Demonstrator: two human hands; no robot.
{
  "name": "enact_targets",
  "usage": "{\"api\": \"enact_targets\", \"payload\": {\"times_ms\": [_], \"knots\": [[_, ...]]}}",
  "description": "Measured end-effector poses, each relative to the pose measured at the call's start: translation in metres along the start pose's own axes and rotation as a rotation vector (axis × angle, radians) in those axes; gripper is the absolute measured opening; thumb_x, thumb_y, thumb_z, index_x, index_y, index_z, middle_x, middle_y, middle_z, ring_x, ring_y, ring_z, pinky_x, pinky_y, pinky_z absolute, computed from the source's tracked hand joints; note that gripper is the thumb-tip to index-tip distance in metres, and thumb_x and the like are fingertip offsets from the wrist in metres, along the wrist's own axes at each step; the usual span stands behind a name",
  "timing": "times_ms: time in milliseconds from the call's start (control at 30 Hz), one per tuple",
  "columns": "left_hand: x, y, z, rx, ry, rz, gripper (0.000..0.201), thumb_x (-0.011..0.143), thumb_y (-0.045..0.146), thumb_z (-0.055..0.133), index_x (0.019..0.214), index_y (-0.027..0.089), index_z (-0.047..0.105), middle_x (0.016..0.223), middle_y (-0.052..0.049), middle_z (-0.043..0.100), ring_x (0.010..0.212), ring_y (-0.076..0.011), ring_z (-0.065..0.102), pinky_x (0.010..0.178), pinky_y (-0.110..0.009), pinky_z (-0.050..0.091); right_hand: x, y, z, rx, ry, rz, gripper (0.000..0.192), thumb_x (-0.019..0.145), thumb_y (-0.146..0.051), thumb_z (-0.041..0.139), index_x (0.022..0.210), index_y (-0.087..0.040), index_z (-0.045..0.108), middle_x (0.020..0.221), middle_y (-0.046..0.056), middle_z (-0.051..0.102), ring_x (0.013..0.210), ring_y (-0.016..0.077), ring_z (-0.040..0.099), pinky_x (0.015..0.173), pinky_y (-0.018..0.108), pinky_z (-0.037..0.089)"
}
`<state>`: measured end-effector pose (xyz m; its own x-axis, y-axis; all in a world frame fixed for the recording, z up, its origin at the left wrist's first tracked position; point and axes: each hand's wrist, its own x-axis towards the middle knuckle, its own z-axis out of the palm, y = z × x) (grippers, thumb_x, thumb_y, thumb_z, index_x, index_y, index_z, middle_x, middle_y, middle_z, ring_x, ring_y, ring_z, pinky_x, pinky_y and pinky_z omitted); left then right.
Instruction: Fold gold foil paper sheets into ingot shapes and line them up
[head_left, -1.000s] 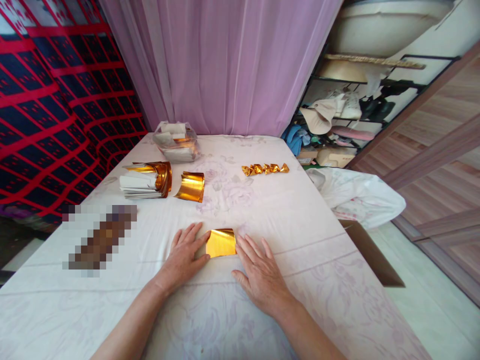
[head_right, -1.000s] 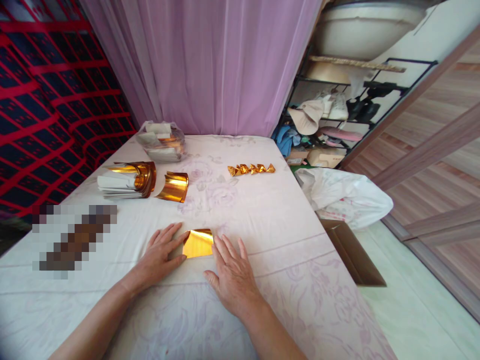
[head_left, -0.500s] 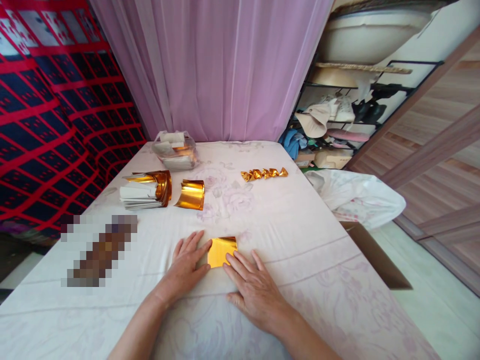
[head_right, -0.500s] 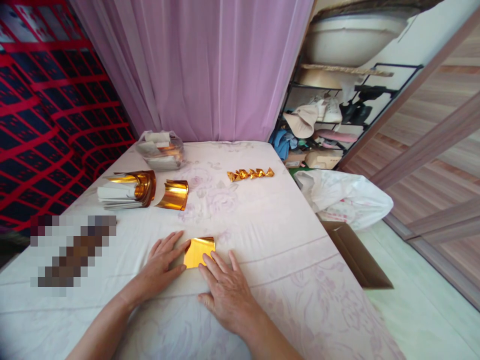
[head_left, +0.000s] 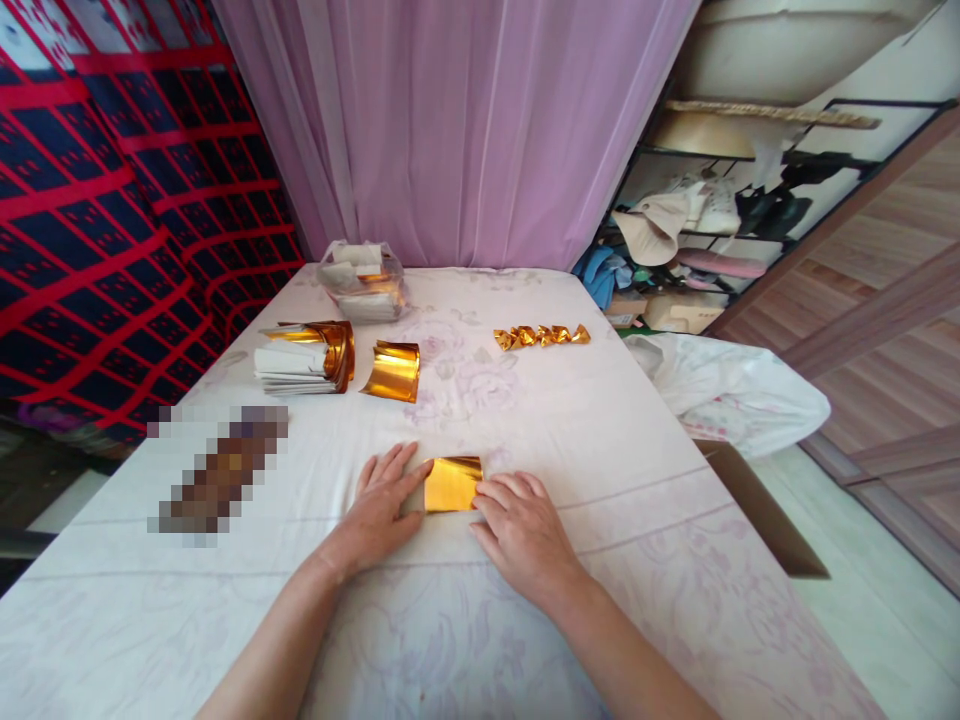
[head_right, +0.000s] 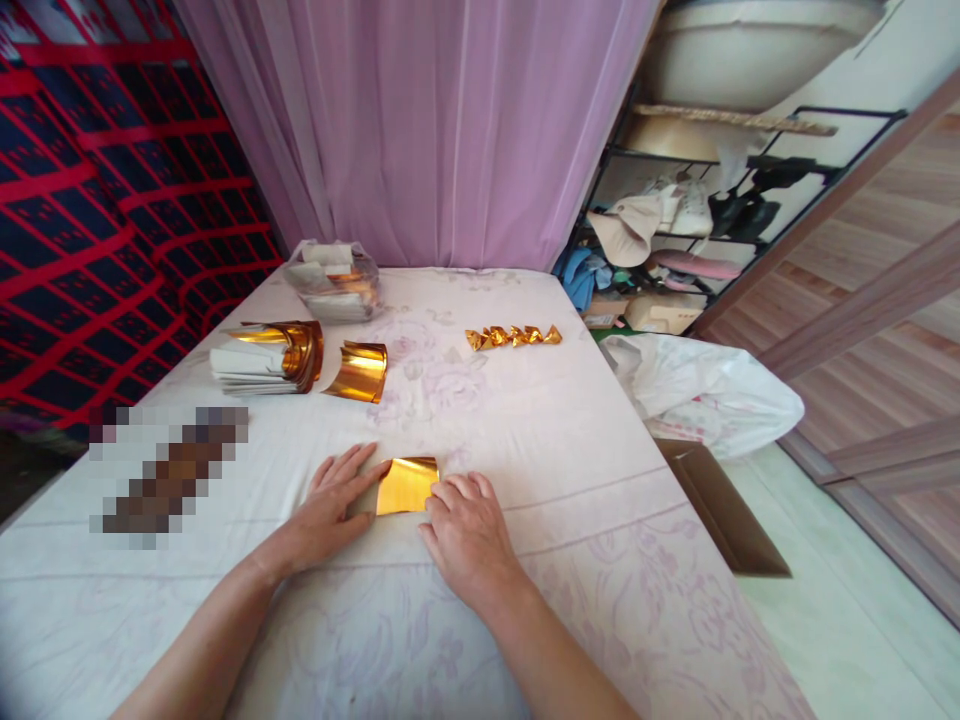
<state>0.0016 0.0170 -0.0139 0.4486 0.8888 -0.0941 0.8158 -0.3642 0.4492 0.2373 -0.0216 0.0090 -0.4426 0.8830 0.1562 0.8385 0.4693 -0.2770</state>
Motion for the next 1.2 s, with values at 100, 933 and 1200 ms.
{"api": "enact_targets", "payload": {"times_ms": [100, 933, 1200], "knots": [[-0.001, -0.001, 0.001, -0.017, 0.027, -0.001, 0.073, 0.074, 0.014, 0.055, 0.145, 0.027, 0.044, 0.161, -0.008, 0.027, 0.149, -0.0306, 0.019, 0.118, -0.058, 0.014, 0.016, -0.005, 0.003, 0.007, -0.024, -0.085, 0.019, 0.085, -0.03, 0.071, 0.102, -0.021, 0.067, 0.111, 0.007, 0.068, 0.109, 0.0249, 0.058, 0.093, 0.042, 0.044], [-0.003, -0.007, 0.007, -0.085, 0.102, 0.039, 0.062, 0.088, 0.04, 0.061, 0.145, 0.028, 0.043, 0.156, -0.01, 0.037, 0.145, -0.0301, 0.028, 0.118, -0.056, 0.016, 0.025, -0.008, 0.035, 0.174, 0.279, -0.07, 0.022, 0.095, -0.018, 0.046, 0.089, -0.021, 0.067, 0.086, 0.006, 0.068, 0.082, 0.0188, 0.063, 0.076, 0.032, 0.05], [-0.004, 0.002, 0.0, -0.342, 0.16, -0.038, 0.07, 0.088, 0.048, 0.059, 0.149, 0.026, 0.034, 0.148, -0.01, 0.049, 0.137, -0.0268, 0.044, 0.12, -0.055, 0.009, 0.02, -0.011, 0.04, 1.089, 0.392, 0.321, 0.014, 0.088, -0.035, 0.056, 0.091, -0.022, 0.053, 0.074, -0.002, 0.064, 0.059, 0.0123, 0.064, 0.055, 0.023, 0.057]]}}
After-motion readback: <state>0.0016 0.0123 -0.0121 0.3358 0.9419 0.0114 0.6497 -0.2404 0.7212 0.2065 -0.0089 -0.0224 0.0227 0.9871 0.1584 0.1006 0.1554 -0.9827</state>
